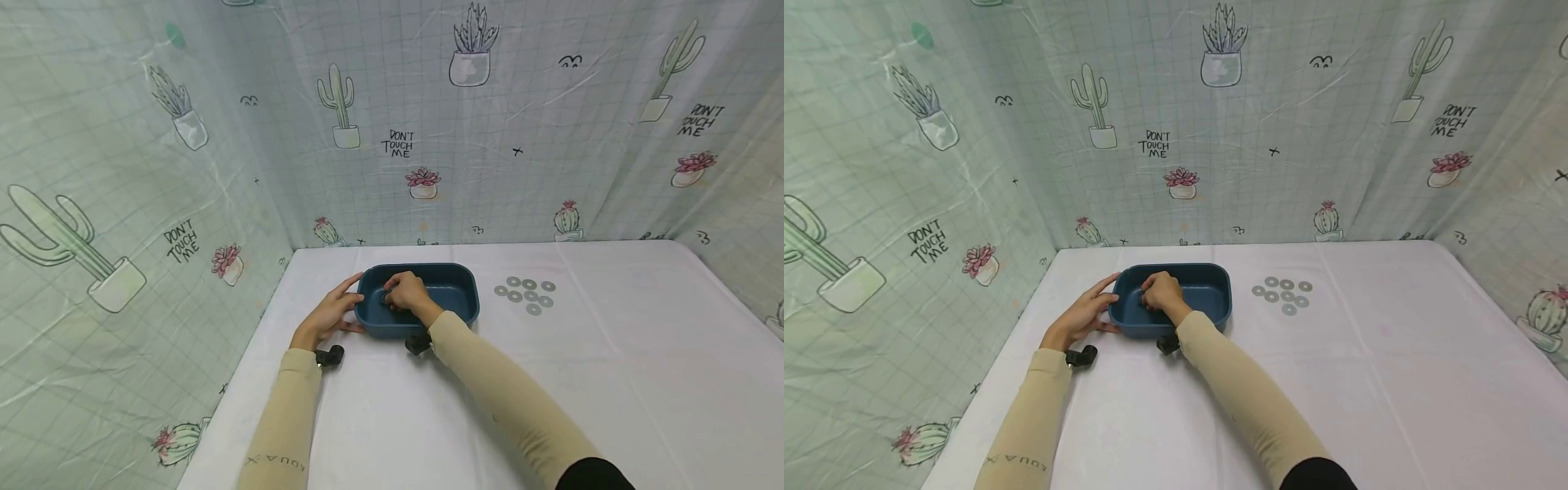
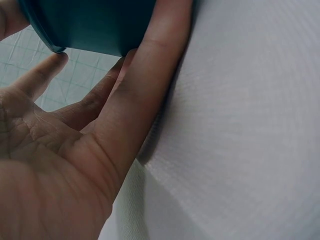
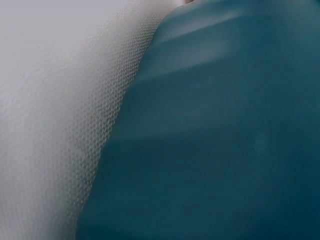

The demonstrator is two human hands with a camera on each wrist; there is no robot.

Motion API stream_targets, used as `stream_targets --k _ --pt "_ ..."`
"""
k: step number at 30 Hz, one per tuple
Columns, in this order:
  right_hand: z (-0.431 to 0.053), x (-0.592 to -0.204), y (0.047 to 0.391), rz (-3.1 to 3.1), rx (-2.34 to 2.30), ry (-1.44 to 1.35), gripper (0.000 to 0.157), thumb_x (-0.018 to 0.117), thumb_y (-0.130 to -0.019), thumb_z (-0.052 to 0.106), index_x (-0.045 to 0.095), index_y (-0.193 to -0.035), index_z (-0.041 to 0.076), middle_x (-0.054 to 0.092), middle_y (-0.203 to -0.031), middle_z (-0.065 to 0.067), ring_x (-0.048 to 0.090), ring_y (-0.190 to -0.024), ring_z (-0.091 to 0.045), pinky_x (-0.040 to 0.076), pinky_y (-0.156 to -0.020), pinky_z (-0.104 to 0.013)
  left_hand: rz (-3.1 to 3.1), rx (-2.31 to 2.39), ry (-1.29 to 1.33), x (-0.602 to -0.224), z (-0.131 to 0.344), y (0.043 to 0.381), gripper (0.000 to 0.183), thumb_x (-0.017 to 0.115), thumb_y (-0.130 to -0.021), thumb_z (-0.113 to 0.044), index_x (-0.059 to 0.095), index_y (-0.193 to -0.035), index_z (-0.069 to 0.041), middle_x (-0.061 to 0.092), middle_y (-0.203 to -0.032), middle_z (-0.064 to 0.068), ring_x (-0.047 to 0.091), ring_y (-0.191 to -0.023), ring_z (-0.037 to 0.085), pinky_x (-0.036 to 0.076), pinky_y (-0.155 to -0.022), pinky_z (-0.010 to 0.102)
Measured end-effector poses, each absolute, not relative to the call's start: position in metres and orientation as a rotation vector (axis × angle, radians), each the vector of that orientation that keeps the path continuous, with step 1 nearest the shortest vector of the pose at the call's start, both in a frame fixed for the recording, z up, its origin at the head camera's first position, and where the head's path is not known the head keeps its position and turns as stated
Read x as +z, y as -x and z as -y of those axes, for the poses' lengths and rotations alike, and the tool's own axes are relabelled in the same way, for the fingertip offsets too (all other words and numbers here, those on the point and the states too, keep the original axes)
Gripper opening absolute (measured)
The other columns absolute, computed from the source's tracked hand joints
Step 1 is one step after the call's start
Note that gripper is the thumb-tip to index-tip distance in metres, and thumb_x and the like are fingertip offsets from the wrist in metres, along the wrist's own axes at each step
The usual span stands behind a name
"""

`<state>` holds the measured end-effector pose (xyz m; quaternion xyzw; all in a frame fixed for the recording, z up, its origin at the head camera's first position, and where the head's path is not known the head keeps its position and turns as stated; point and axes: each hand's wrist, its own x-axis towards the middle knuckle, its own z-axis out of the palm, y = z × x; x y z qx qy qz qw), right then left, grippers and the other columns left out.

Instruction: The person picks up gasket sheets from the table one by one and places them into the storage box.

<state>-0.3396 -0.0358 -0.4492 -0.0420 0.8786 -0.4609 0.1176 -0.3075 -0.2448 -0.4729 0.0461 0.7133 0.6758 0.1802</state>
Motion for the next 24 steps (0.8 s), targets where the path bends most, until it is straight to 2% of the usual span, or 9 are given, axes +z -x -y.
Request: stream_targets --k 11,18,24 --pt "0.035 -0.4494 0.3393 -2.625 -1.245 0.137 0.008 0.076 -0.09 0.009 0.074 -0.098 0.007 0.071 -0.072 -0.006 0.067 -0.059 -0.015 0.055 -0.056 -0.026 -2.023 1.907 -0.123 -0.4726 0.2447 0.3074 0.06 0.051 -0.106 -0.019 0.031 -0.16 -0.039 0.045 -0.149 0.025 0.052 -0.136 0.041 0.062 -0.082 0.057" --pt "0.0361 -0.4535 0.3389 -2.663 -1.239 0.15 0.007 0.077 -0.09 0.009 0.074 -0.095 0.006 0.073 -0.08 -0.008 0.067 -0.061 -0.015 0.055 -0.056 -0.025 -2.029 1.902 -0.118 -0.4721 0.2443 0.3067 0.06 0.051 -0.106 -0.019 0.032 -0.159 -0.039 0.045 -0.149 0.025 0.052 -0.137 0.042 0.062 -0.082 0.056" --pt "0.0364 -0.4539 0.3385 -2.695 -1.226 0.148 0.004 0.076 -0.09 0.01 0.074 -0.094 0.008 0.072 -0.076 -0.006 0.064 -0.059 -0.012 0.051 -0.054 -0.023 -2.032 1.904 -0.113 -0.4717 0.2441 0.3057 0.06 0.051 -0.106 -0.018 0.033 -0.159 -0.039 0.046 -0.149 0.025 0.053 -0.136 0.041 0.062 -0.082 0.057"
